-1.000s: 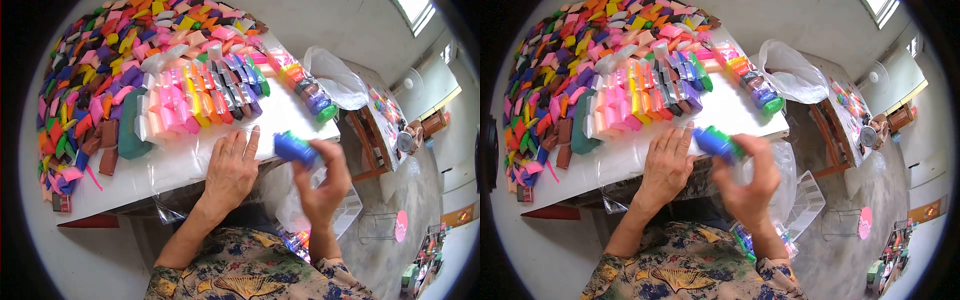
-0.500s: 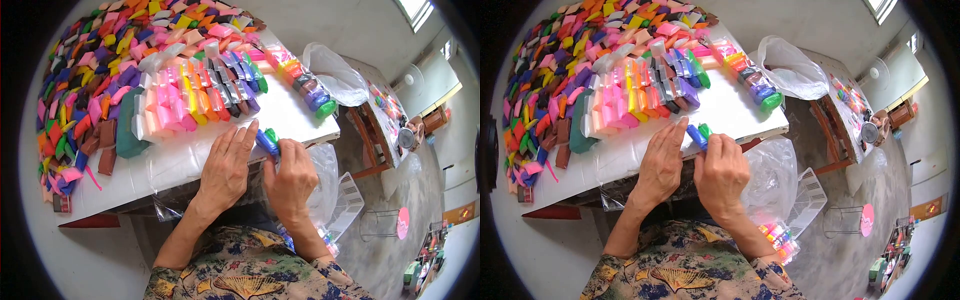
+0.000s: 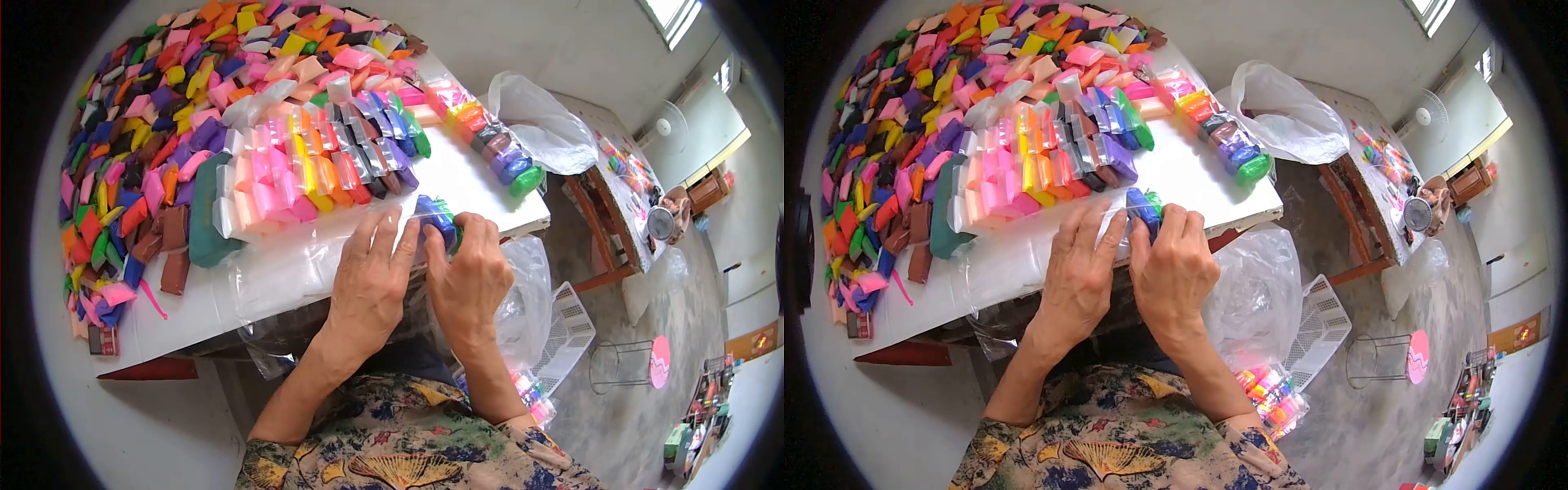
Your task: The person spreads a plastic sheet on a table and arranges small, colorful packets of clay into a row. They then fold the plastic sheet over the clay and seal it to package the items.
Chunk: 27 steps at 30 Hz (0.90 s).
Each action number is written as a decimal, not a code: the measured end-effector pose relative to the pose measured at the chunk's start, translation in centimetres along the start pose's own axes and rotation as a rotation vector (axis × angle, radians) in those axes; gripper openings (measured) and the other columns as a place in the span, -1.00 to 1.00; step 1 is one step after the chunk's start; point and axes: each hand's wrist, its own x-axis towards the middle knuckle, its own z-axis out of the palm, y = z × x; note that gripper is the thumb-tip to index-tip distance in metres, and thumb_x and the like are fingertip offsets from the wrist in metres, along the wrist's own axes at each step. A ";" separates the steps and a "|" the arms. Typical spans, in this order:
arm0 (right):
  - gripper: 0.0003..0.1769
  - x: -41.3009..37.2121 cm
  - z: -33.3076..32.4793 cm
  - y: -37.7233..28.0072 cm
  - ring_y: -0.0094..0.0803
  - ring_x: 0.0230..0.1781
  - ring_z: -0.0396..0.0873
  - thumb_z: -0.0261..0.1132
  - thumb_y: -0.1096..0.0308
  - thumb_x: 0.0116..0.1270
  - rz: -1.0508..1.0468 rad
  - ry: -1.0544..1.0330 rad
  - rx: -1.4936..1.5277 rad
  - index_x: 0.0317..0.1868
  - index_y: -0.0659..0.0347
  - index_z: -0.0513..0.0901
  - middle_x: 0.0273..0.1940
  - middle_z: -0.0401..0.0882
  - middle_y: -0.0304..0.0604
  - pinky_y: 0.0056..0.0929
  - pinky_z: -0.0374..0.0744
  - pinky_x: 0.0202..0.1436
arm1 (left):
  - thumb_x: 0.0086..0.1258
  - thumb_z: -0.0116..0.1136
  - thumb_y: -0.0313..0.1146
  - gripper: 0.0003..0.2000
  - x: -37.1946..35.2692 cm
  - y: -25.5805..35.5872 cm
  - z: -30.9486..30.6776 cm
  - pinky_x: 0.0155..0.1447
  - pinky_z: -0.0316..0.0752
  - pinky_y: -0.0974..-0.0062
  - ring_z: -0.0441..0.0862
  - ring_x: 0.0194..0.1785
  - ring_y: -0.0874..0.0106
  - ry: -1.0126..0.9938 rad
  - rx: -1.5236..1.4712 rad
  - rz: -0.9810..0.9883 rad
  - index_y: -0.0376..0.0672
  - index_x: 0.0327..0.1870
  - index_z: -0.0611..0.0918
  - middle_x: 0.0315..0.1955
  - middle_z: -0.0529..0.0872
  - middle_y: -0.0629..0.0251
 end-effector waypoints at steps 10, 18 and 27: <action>-0.57 -0.2 0.0 0.7 0.01 -0.17 0.60 0.48 0.31 0.17 0.028 0.063 0.091 -0.08 0.32 0.49 -0.21 0.55 0.01 -0.15 0.57 -0.18 | 0.41 0.02 -0.51 -0.69 0.8 -0.5 1.7 0.13 0.43 0.11 0.54 -0.01 -0.05 0.036 -0.574 -0.183 -0.42 0.12 0.58 -0.11 0.64 -0.09; -0.62 0.2 0.7 1.3 0.03 -0.19 0.59 0.44 0.38 0.20 0.017 0.027 0.137 -0.07 0.34 0.50 -0.20 0.53 0.05 -0.13 0.57 -0.18 | 0.46 0.06 -0.50 -0.66 1.1 -0.1 1.0 0.14 0.45 0.25 0.54 -0.02 0.05 -0.095 -0.492 -0.222 -0.38 0.23 0.55 0.00 0.66 -0.08; -0.58 0.2 1.5 1.4 -0.04 -0.19 0.59 0.44 0.25 0.20 -0.049 0.114 -0.015 -0.05 0.29 0.51 -0.22 0.53 -0.01 -0.17 0.54 -0.19 | 0.48 -0.01 -0.45 -0.65 1.8 0.2 0.1 0.32 0.39 0.19 0.53 0.21 -0.03 -0.123 -0.497 -0.247 -0.40 0.22 0.54 0.15 0.60 -0.13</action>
